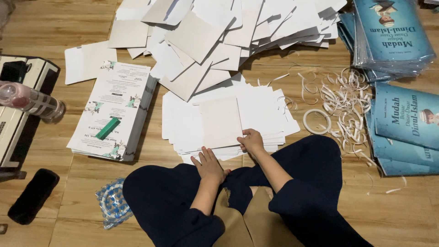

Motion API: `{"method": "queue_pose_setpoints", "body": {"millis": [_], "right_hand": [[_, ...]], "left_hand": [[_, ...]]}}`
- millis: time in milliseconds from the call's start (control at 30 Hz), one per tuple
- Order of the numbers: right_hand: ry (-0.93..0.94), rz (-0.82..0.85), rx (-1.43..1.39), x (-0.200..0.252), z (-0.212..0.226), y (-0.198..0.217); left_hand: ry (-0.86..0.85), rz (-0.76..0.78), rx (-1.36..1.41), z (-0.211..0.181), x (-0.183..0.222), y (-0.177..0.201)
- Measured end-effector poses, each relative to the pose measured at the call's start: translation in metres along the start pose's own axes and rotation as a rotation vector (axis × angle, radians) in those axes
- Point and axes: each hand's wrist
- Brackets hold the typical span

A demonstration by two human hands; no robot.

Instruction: Assembling paper invitations by aligning cards and inserting them into envelopes while sitting on the floor.

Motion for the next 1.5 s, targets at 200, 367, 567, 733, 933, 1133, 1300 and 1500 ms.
{"method": "queue_pose_setpoints", "body": {"millis": [200, 367, 567, 733, 933, 1133, 1300, 1500], "right_hand": [[0.137, 0.086, 0.189, 0.022, 0.03, 0.019], [0.369, 0.18, 0.107, 0.009, 0.1, 0.025], [0.432, 0.4, -0.189, 0.005, 0.184, 0.016], [0.387, 0.157, 0.066, -0.053, 0.109, 0.073], [0.13, -0.295, 0.853, -0.063, 0.034, 0.12], [0.089, -0.332, 0.942, -0.05, 0.037, 0.108], [0.161, -0.357, 0.974, -0.012, 0.078, 0.086], [0.25, -0.333, 0.645, -0.032, 0.063, 0.097]], "left_hand": [[-0.066, 0.114, -0.05, 0.01, 0.026, 0.007], [-0.089, 0.05, -0.047, 0.007, 0.016, 0.001], [-0.074, -0.235, 0.083, 0.01, 0.003, -0.016], [-0.154, -0.35, 0.231, 0.01, 0.002, -0.01], [-0.229, -0.284, 0.167, 0.006, -0.01, 0.044], [-0.216, -0.266, 0.113, 0.001, -0.037, 0.064], [-0.265, -0.21, 0.244, 0.007, -0.026, 0.08], [-0.377, -0.12, 0.813, 0.004, -0.064, 0.062]]}}
Point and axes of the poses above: each hand's wrist, its own x-axis away from the middle knuckle, its own y-axis out of the back of the hand, z = x × y, and after that the axes turned 10 degrees about -x, right-handed
